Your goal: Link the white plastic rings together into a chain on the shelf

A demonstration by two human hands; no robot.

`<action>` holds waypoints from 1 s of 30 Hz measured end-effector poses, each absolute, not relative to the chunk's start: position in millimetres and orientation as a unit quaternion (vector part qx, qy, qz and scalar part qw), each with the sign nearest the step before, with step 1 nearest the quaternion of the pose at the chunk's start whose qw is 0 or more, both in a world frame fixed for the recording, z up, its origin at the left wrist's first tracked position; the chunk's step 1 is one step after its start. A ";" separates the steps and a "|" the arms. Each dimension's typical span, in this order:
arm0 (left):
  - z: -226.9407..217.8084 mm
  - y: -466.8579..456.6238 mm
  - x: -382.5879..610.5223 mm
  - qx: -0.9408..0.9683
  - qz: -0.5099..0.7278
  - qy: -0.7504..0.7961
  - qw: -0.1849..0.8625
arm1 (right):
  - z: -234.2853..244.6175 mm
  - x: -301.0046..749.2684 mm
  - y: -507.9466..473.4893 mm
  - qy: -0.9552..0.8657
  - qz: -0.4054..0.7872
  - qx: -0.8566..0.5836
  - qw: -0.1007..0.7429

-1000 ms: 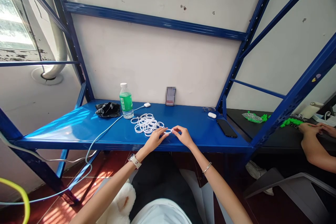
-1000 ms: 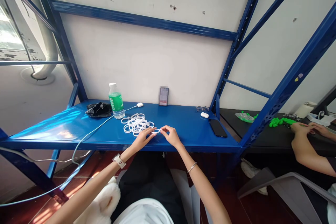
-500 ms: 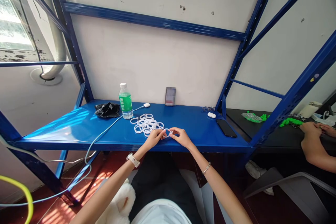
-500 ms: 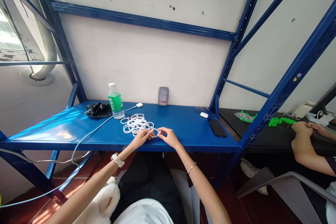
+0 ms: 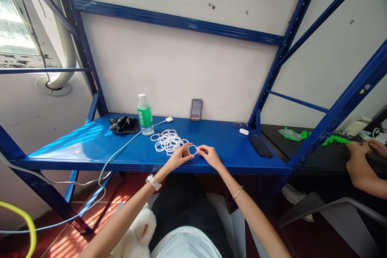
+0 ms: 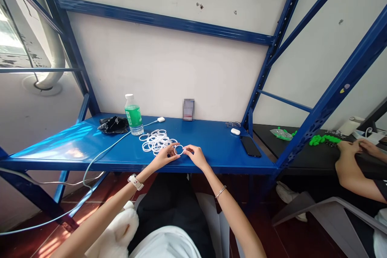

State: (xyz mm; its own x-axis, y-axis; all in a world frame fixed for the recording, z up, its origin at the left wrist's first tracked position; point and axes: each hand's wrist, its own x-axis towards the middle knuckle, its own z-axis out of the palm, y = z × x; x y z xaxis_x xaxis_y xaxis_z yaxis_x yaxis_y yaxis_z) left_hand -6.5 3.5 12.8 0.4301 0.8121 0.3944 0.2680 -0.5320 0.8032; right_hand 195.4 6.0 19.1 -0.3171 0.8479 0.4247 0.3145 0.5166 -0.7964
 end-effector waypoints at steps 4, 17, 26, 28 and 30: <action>14.1 3.3 -5.9 0.774 0.398 0.362 0.333 | 22.8 194.3 2.5 -0.764 0.298 -0.381 0.427; 17.7 2.2 -6.0 0.769 0.398 0.380 0.326 | 23.5 194.5 1.9 -0.768 0.258 -0.381 0.445; 18.7 1.2 -5.8 0.766 0.398 0.378 0.334 | 24.8 195.3 0.4 -0.769 0.261 -0.375 0.447; 18.1 1.5 -6.0 0.766 0.399 0.377 0.336 | 25.1 194.7 0.2 -0.767 0.263 -0.374 0.450; 17.1 1.9 -6.3 0.766 0.400 0.373 0.337 | 25.1 194.1 0.2 -0.766 0.261 -0.373 0.454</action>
